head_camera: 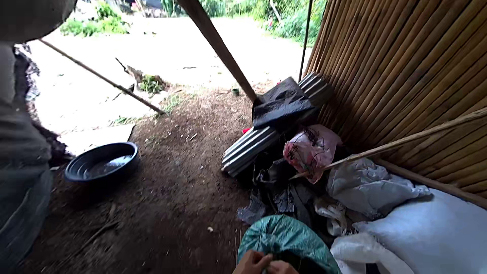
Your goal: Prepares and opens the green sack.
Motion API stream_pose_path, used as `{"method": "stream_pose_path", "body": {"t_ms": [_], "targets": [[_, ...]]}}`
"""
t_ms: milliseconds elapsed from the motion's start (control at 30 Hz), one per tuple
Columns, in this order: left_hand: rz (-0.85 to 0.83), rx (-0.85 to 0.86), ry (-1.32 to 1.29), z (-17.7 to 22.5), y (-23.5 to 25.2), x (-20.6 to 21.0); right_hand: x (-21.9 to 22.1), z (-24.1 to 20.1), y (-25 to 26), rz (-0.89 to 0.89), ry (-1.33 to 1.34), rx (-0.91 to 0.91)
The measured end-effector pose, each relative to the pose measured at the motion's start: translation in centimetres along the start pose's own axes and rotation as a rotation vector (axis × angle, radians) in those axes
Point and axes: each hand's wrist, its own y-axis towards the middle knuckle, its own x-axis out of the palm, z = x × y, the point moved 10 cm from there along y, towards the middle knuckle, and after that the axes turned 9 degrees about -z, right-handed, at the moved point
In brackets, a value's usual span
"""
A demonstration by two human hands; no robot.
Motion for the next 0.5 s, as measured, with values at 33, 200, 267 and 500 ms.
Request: {"method": "stream_pose_path", "body": {"t_ms": [33,200,267,500], "targets": [[0.011,-0.057,0.205,0.3,0.0,0.3,0.7,0.4,-0.2,-0.014,0.022,-0.028],[-0.305,-0.400,0.422,0.1,-2.2,4.4,0.4,0.3,-0.7,-0.100,0.171,-0.056],[-0.309,-0.322,0.353,0.5,-3.2,4.8,0.0,0.0,-1.2,-0.027,0.203,-0.085],[0.078,0.035,0.365,1.2,-7.3,4.7,0.7,0.4,-2.3,0.055,0.530,0.068]]}}
